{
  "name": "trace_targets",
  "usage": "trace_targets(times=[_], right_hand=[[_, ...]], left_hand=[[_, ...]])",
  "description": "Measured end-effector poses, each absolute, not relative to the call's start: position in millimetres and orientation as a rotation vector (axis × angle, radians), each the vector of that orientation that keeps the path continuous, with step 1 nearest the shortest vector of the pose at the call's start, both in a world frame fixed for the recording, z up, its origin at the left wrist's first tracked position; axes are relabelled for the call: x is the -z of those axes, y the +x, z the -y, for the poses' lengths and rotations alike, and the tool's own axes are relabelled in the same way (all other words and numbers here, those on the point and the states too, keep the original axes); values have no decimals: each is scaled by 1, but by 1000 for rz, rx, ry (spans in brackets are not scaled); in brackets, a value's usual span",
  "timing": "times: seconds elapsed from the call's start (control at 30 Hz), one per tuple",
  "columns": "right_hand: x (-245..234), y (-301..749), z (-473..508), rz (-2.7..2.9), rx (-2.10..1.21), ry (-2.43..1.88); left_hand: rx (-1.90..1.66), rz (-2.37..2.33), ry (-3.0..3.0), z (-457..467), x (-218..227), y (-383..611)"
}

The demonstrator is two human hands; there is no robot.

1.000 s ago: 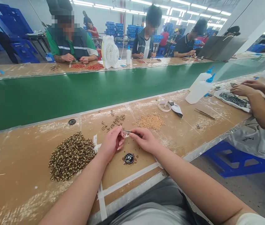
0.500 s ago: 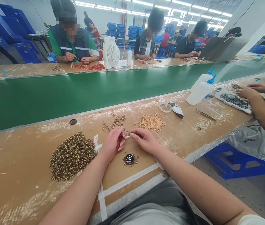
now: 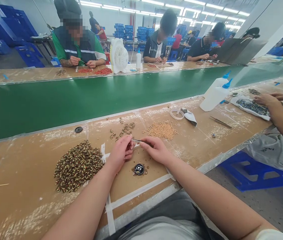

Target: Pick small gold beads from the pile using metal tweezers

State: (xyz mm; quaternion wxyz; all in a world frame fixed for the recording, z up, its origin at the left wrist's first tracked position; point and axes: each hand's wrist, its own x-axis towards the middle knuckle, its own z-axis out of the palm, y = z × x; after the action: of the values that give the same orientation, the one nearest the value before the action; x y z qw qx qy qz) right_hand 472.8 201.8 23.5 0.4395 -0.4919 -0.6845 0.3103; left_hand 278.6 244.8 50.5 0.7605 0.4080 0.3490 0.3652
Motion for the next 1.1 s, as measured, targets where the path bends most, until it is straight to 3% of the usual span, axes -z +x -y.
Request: trace_targets(times=[1.1], right_hand=[[-29,471,-202,1699,-778,-1197]], left_hand=[[-806,-725,920,-245,-47,277]])
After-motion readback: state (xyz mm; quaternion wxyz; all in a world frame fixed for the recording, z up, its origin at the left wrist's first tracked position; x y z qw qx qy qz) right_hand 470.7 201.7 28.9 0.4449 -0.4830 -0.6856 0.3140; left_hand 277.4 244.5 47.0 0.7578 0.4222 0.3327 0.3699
